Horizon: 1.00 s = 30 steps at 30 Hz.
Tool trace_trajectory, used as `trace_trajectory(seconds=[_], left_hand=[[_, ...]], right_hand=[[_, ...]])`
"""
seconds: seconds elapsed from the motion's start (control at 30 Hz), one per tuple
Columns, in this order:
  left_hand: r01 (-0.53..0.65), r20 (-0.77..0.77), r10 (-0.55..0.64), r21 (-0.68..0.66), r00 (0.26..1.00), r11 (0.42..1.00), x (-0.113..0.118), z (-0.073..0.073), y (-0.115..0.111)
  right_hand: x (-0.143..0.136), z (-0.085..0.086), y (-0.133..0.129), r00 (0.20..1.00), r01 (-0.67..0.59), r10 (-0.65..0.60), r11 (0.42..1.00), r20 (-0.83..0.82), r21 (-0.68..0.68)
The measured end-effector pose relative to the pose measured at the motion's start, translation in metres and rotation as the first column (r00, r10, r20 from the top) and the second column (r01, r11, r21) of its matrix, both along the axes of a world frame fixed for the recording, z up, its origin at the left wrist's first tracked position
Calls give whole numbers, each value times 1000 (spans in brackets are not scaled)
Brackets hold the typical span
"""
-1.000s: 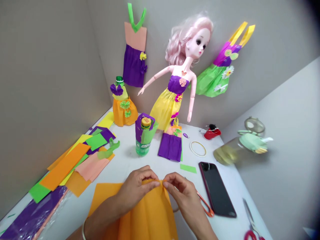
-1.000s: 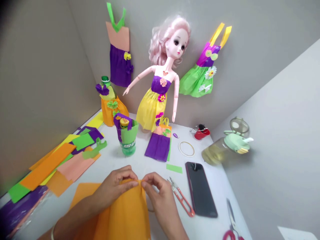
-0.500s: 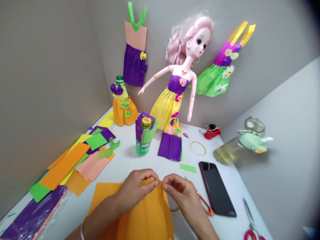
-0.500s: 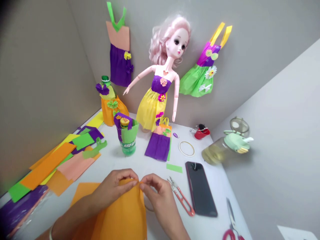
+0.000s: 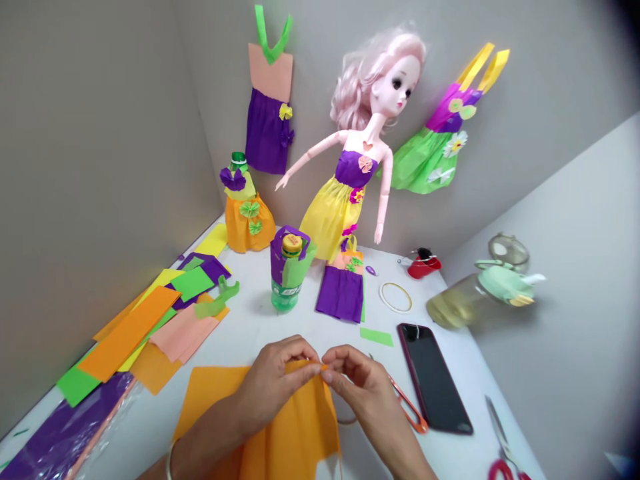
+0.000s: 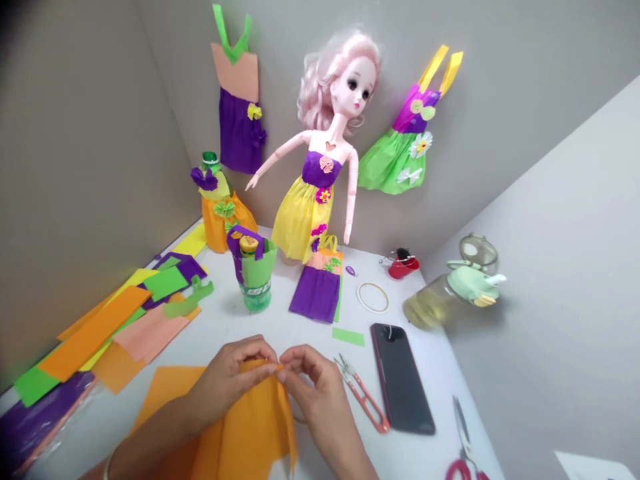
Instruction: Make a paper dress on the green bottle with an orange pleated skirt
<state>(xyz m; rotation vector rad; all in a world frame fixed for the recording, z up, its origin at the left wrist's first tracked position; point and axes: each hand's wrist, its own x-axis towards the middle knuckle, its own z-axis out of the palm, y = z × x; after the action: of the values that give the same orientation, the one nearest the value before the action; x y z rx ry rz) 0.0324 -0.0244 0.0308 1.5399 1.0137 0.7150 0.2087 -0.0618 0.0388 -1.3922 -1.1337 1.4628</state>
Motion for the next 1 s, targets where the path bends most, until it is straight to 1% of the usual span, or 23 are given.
trace_trajectory(seconds=[0.13, 0.27, 0.33, 0.43, 0.5, 0.57, 0.6, 0.63, 0.67, 0.7, 0.73, 0.77, 0.8, 0.83, 0.87, 0.9, 0.93, 0.97, 1.0], left_hand=[[-7, -2, 7, 10, 1000, 1000, 1, -4, -2], [7, -40, -6, 18, 999, 1000, 0, -6, 0], [45, -73, -43, 32, 996, 998, -2, -2, 2], [122, -131, -118, 17, 984, 992, -10, 9, 4], [152, -180, -154, -23, 972, 988, -19, 16, 7], [186, -256, -191, -45, 947, 981, -31, 22, 10], [206, -303, -207, -35, 930, 978, -37, 24, 12], [211, -353, -197, 0, 915, 978, -44, 26, 14], [186, -400, -144, 67, 905, 980, -50, 28, 16], [126, -433, -43, 166, 900, 978, -55, 31, 16], [42, -437, 90, 283, 895, 958, -59, 33, 14], [-59, -404, 234, 400, 884, 915, -61, 36, 10], [-158, -340, 354, 488, 871, 858, -62, 38, 4], [-242, -265, 428, 527, 864, 815, -62, 39, -6], [-309, -194, 459, 512, 867, 801, -60, 38, -17], [-329, -138, 420, 428, 897, 842, -57, 35, -31], [-311, -99, 343, 248, 934, 917, -54, 29, -45], [-256, -48, 255, -11, 966, 967, -49, 20, -59], [-141, 31, 157, -288, 987, 947, -45, 8, -72]], right_hand=[[1, -1, 0, 1000, -10, 10, 1000, 30, -7], [1, 2, 1, 995, -22, 21, 1000, 101, 5], [1, 5, 2, 988, -30, 24, 999, 151, 37], [3, 8, 3, 982, -31, 12, 995, 189, 96], [6, 9, 4, 991, -8, -4, 996, 135, 90], [8, 11, 3, 999, 24, -26, 998, 38, 53], [9, 12, 2, 999, 40, -39, 999, -19, 35], [10, 13, 2, 996, 56, -54, 998, -76, 19], [10, 14, 1, 988, 74, -74, 997, -135, 0], [9, 14, -1, 975, 97, -100, 995, -199, -26], [9, 15, -2, 954, 121, -133, 991, -267, -62], [8, 15, -4, 927, 143, -170, 984, -334, -104], [7, 14, -5, 895, 164, -210, 975, -394, -148], [6, 14, -7, 862, 183, -249, 965, -441, -188], [6, 13, -8, 833, 202, -285, 955, -474, -219], [5, 11, -10, 809, 226, -320, 944, -493, -242], [6, 10, -11, 789, 255, -355, 932, -501, -258], [6, 8, -12, 769, 287, -391, 918, -505, -274], [7, 7, -13, 748, 321, -428, 902, -508, -287]])
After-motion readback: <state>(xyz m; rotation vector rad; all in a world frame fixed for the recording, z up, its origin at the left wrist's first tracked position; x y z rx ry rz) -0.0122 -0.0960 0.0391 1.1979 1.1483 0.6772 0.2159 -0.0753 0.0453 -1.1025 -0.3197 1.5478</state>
